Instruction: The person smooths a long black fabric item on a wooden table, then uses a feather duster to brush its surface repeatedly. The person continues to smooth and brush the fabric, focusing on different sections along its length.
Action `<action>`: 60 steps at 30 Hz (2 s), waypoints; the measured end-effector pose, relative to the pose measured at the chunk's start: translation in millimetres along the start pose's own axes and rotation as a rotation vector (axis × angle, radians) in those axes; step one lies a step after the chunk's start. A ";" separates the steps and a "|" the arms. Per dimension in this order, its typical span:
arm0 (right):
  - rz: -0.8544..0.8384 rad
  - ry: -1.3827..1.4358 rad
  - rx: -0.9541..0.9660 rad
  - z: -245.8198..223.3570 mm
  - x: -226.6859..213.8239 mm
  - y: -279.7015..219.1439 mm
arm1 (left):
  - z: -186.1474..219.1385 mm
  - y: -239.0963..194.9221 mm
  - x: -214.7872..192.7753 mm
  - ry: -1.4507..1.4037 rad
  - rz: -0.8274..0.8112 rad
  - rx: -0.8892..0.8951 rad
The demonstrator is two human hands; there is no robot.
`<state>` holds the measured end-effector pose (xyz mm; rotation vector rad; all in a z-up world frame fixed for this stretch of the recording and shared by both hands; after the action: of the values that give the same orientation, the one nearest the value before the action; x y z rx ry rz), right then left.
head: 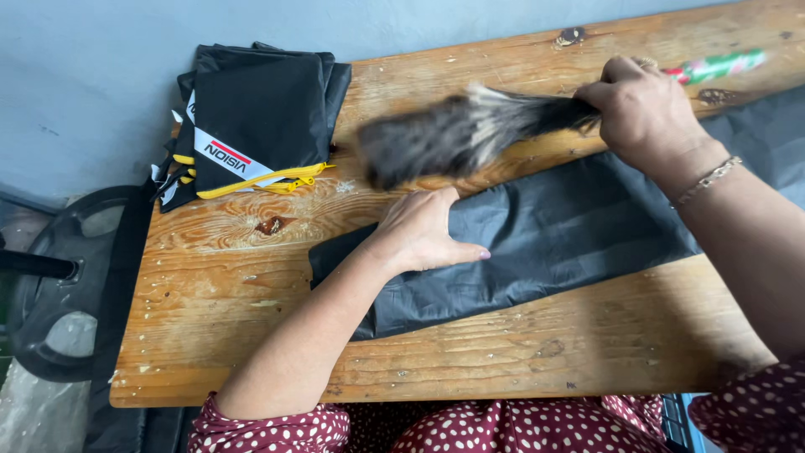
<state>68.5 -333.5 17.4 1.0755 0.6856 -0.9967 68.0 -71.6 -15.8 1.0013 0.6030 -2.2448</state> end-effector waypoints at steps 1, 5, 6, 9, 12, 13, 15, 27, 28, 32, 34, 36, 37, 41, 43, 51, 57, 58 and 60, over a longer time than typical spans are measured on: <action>0.000 0.001 -0.002 -1.4 6.9 0.8 | 1.4 -1.1 -1.4 -0.001 0.001 -0.002; -0.127 0.046 0.034 -0.6 45.3 -0.9 | 10.5 -7.9 -2.0 -0.040 -0.097 0.016; -0.144 0.065 0.041 -0.2 53.0 -3.6 | 16.4 -10.5 -2.9 -0.075 -0.123 0.051; -0.234 0.103 0.074 -2.5 46.3 -5.1 | 24.2 -14.7 -4.6 -0.100 -0.155 0.078; -0.062 0.122 0.058 -7.1 23.7 -7.6 | 30.9 -17.2 -4.4 -0.101 -0.168 0.113; -0.061 0.120 0.060 -9.4 6.7 -8.1 | 28.4 -16.6 -1.3 -0.100 -0.168 0.115; 0.034 0.303 0.014 -20.1 -36.2 -9.4 | 35.0 -18.5 -1.3 -0.070 -0.101 0.252; -0.932 -0.082 -0.047 29.2 6.4 -63.8 | 124.2 -79.0 -39.7 0.210 0.145 0.588; -0.932 -0.082 -0.044 38.9 11.1 -70.0 | 129.0 -83.5 -42.7 0.211 0.144 0.590; -0.558 -0.121 -0.047 53.4 -29.3 -76.6 | 154.1 -105.5 -63.8 0.331 0.366 0.737; -0.325 -0.093 -0.005 43.8 -76.0 -86.0 | 156.8 -111.0 -69.9 0.363 0.463 0.764; 0.009 -0.021 0.025 26.8 -139.3 -100.9 | 154.9 -114.5 -76.8 0.493 0.609 0.715; 0.007 -0.023 0.026 15.1 -143.1 -105.9 | 148.4 -111.4 -72.6 0.491 0.608 0.717; 0.223 -0.065 -0.139 -41.2 -144.9 -132.5 | 122.3 -89.5 -54.7 0.645 0.551 0.514; 0.194 -0.031 -0.163 -56.0 -120.2 -143.9 | 106.3 -75.1 -37.6 0.655 0.459 0.430; -0.061 0.225 0.000 -55.9 -90.1 -148.1 | 56.4 -34.8 40.2 0.347 -0.106 0.263; -0.207 0.095 -0.035 -54.8 -60.2 -158.5 | 56.9 -39.2 60.4 0.581 -0.026 0.326; -0.207 0.095 -0.038 -55.7 -64.1 -156.9 | 66.1 -43.2 50.8 0.579 -0.024 0.324; -0.305 0.110 -0.047 -60.3 -63.2 -159.9 | 84.3 -53.0 37.3 0.441 -0.090 0.325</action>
<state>-102.9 -279.1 -12.2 1.0084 0.9787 -1.1807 -30.3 -97.8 15.3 1.6894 0.4764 -2.2549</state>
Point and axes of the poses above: each hand's wrist, its own y-axis towards the middle knuckle, its own x-axis out of the palm, z = x × y, the point moved 10 cm from there along y, towards the middle knuckle, and after that the axes turned 15 degrees about -y, right-handed, at the moved point
